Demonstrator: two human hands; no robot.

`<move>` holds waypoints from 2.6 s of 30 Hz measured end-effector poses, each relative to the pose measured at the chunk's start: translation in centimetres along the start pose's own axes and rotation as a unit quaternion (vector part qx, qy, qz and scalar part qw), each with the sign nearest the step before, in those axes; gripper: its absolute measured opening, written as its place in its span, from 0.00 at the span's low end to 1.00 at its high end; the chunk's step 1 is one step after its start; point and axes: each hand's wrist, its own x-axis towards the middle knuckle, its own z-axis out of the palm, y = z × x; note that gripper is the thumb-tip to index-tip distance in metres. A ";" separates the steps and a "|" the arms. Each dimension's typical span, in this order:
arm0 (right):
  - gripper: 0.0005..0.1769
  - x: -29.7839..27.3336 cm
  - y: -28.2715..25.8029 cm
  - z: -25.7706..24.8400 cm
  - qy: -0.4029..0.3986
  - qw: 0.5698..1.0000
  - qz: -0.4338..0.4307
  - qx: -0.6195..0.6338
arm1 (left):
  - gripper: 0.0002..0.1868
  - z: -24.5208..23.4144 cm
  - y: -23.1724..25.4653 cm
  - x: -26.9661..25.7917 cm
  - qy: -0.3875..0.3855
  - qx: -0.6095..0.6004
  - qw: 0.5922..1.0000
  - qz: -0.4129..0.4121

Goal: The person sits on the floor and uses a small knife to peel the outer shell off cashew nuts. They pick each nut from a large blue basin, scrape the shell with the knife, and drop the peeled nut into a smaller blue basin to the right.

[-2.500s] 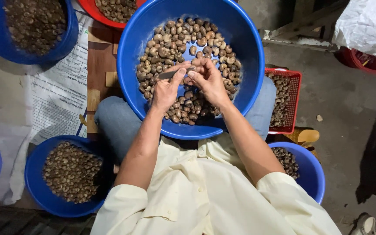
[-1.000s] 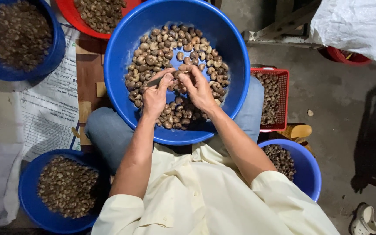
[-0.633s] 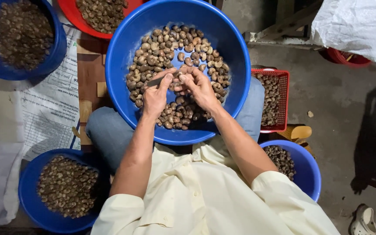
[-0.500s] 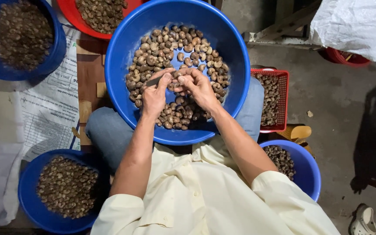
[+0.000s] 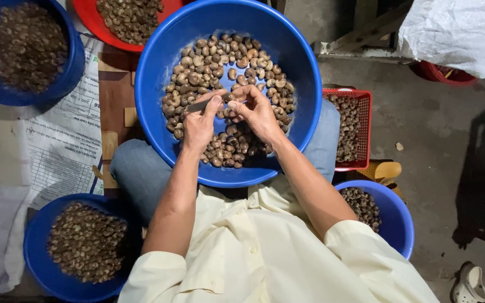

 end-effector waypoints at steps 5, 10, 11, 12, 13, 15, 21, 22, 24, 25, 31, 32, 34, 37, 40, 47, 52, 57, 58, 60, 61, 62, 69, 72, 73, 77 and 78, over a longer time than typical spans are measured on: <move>0.18 -0.1 -0.5 0.2 0.015 0.999 0.026 0.023 | 0.15 -0.1 -0.1 0.0 0.001 -0.009 1.000 0.001; 0.21 -0.1 -0.2 0.0 0.014 0.999 0.032 0.004 | 0.15 0.1 0.3 0.1 -0.010 0.015 1.000 -0.016; 0.21 -0.2 -0.1 -0.1 0.013 0.999 0.033 0.005 | 0.15 0.3 0.2 0.0 -0.009 0.015 1.000 -0.017; 0.22 -0.2 0.0 -0.2 0.014 0.999 0.036 -0.004 | 0.14 0.3 0.2 0.0 0.000 0.017 1.000 -0.006; 0.24 -0.2 0.2 -0.3 0.015 0.999 0.039 -0.013 | 0.12 0.4 0.2 0.0 0.010 0.019 1.000 0.006; 0.24 -0.5 -0.6 0.1 0.010 0.998 0.053 -0.017 | 0.13 0.4 0.4 -0.1 0.014 0.015 1.000 0.004; 0.20 -0.7 -0.8 0.1 0.001 0.996 0.052 -0.078 | 0.09 0.8 1.0 -0.4 -0.004 0.081 0.997 0.015; 0.19 -0.8 -1.0 0.2 -0.004 0.994 0.044 -0.102 | 0.08 0.7 1.1 -0.5 0.000 0.093 0.996 0.016; 0.19 -0.5 -0.5 0.1 -0.002 0.993 0.038 -0.115 | 0.09 1.1 1.4 -0.1 0.008 0.067 0.998 0.012; 0.19 -0.4 -0.3 0.0 0.000 0.991 0.030 -0.128 | 0.09 1.3 1.5 0.1 0.015 0.041 0.999 0.008; 0.16 -1.1 -1.5 0.4 -0.007 0.962 -0.050 -0.268 | 0.10 0.5 -0.6 0.2 0.017 0.060 0.998 -0.003; 0.16 -1.1 -1.5 0.3 -0.007 0.962 -0.049 -0.267 | 0.10 0.4 -0.6 0.2 0.017 0.061 0.998 -0.004; 0.15 -1.0 -1.4 0.0 -0.004 0.959 -0.078 -0.274 | 0.11 0.4 -0.5 0.2 0.009 0.027 1.000 -0.012; 0.14 -1.5 -3.3 -0.4 0.023 0.953 -0.113 -0.280 | 0.14 0.5 0.8 0.4 0.041 -0.021 0.998 -0.051; 0.17 -3.3 -5.2 -2.8 0.142 0.923 -0.207 -0.292 | 0.15 0.4 1.9 0.3 0.088 -0.069 0.989 -0.098; 0.16 -9.4 -4.3 -19.3 0.266 0.885 -0.236 -0.301 | 0.16 0.1 1.5 0.5 0.106 -0.102 0.980 -0.135; 0.13 -13.1 0.3 -26.4 0.300 0.878 -0.101 -0.358 | 0.12 -0.2 1.2 0.1 0.079 -0.107 0.984 -0.115; 0.18 -13.8 1.6 -29.4 0.293 0.837 -0.071 -0.457 | 0.11 -0.6 0.0 -0.1 0.103 -0.121 0.981 -0.116; 0.20 -13.9 1.6 -29.4 0.309 0.813 -0.059 -0.490 | 0.13 -0.8 -0.5 0.0 0.110 -0.125 0.979 -0.120; 0.20 -12.3 0.2 -28.1 0.296 0.820 -0.103 -0.478 | 0.13 -0.8 -0.2 0.2 0.125 -0.130 0.976 -0.125; 0.21 -11.6 -0.5 -27.5 0.287 0.825 -0.146 -0.464 | 0.14 -0.9 -0.1 0.2 0.135 -0.136 0.973 -0.130; 0.21 -10.5 -2.7 -23.7 0.283 0.826 -0.145 -0.464 | 0.14 -0.9 0.1 0.4 0.140 -0.135 0.972 -0.131; 0.15 -3.5 -10.9 -3.0 0.110 0.851 -0.271 -0.437 | 0.19 -1.3 0.6 0.9 0.164 -0.120 0.970 -0.137; 0.19 0.6 -8.1 1.3 -0.044 0.819 -0.244 -0.517 | 0.20 -1.7 1.6 1.0 0.207 -0.098 0.968 -0.106; 0.23 2.1 -6.7 2.5 -0.118 0.795 -0.222 -0.552 | 0.20 -1.8 1.9 1.1 0.228 -0.083 0.966 -0.090; 0.27 4.6 1.3 5.4 -0.178 0.691 -0.260 -0.651 | 0.21 -2.5 1.9 1.1 0.244 -0.077 0.965 -0.061; 0.29 4.9 3.6 5.4 -0.212 0.655 -0.240 -0.685 | 0.22 -2.5 1.7 1.1 0.241 -0.083 0.966 -0.034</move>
